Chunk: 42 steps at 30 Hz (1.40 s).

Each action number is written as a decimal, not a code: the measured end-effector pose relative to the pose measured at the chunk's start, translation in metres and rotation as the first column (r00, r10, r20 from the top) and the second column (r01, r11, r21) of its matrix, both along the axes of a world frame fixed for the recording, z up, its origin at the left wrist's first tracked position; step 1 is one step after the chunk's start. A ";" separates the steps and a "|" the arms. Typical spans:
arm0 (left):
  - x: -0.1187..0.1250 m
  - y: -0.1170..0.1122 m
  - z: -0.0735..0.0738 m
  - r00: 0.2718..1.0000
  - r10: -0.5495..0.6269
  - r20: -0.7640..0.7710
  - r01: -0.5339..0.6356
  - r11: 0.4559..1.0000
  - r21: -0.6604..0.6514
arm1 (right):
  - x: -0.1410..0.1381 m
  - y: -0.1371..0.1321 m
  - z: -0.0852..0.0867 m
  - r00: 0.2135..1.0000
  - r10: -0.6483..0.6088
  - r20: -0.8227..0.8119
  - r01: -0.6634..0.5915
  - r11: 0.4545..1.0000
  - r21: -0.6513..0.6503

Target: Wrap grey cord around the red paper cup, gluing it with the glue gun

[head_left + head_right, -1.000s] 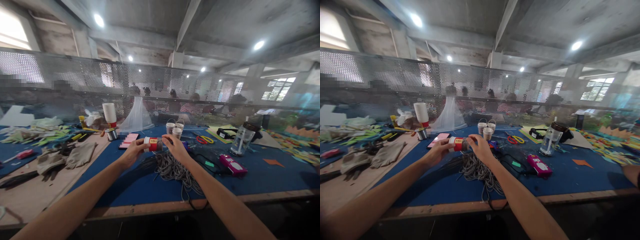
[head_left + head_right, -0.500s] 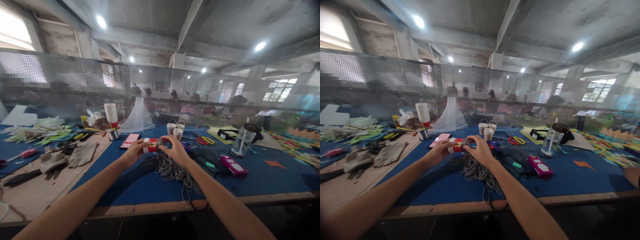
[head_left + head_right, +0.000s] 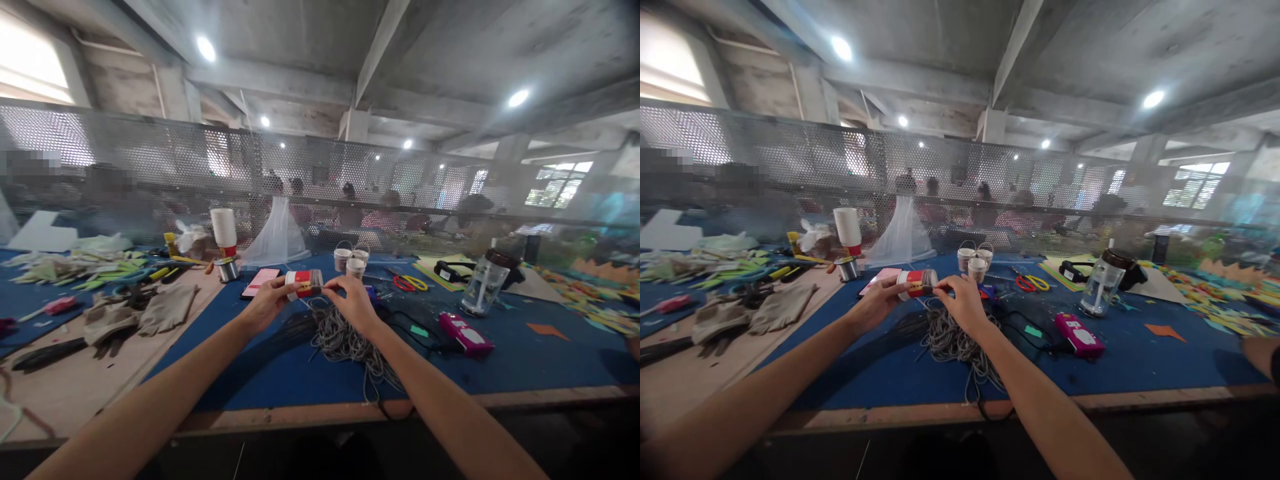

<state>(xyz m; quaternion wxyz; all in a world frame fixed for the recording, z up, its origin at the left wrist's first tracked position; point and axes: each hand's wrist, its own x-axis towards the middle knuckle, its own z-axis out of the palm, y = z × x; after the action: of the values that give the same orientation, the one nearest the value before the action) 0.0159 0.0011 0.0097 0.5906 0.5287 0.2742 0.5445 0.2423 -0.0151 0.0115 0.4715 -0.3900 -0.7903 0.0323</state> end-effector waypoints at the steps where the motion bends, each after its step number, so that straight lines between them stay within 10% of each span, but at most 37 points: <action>1: 0.000 0.001 -0.001 1.000 0.007 0.007 -0.007 1.000 -0.006 | 0.000 -0.001 0.000 1.000 -0.001 0.011 0.001 1.000 0.016; 9: -0.002 0.005 -0.005 0.998 0.058 0.021 -0.057 0.998 -0.034 | 0.000 -0.003 0.001 0.991 0.070 0.116 -0.079 0.994 0.070; 14: 0.000 0.002 -0.003 1.000 0.024 -0.005 -0.024 1.000 0.005 | 0.029 0.007 0.011 0.960 -0.250 0.123 0.248 0.968 0.037; 19: -0.001 0.005 -0.006 0.999 0.033 -0.018 -0.033 0.999 0.014 | 0.077 0.017 0.016 0.727 -0.521 0.448 0.621 0.778 -0.102; 25: -0.001 0.005 -0.007 0.995 0.078 -0.054 -0.078 0.997 0.006 | 0.104 0.030 0.001 0.651 -0.390 0.651 0.716 0.600 -0.357; 37: 0.001 0.001 -0.004 0.992 0.116 -0.056 -0.117 0.993 -0.019 | 0.110 0.041 -0.007 0.821 -0.372 0.432 0.562 0.658 -0.502; 42: 0.000 0.003 -0.005 0.989 0.136 -0.057 -0.139 0.989 -0.044 | 0.096 0.033 -0.002 0.970 -0.244 -0.002 0.197 0.789 -0.582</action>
<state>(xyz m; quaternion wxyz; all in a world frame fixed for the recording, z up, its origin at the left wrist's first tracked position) 0.0159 0.0043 0.0044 0.5564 0.5088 0.3389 0.5628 0.3378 0.0180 0.0097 0.3618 -0.6025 -0.6732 0.2299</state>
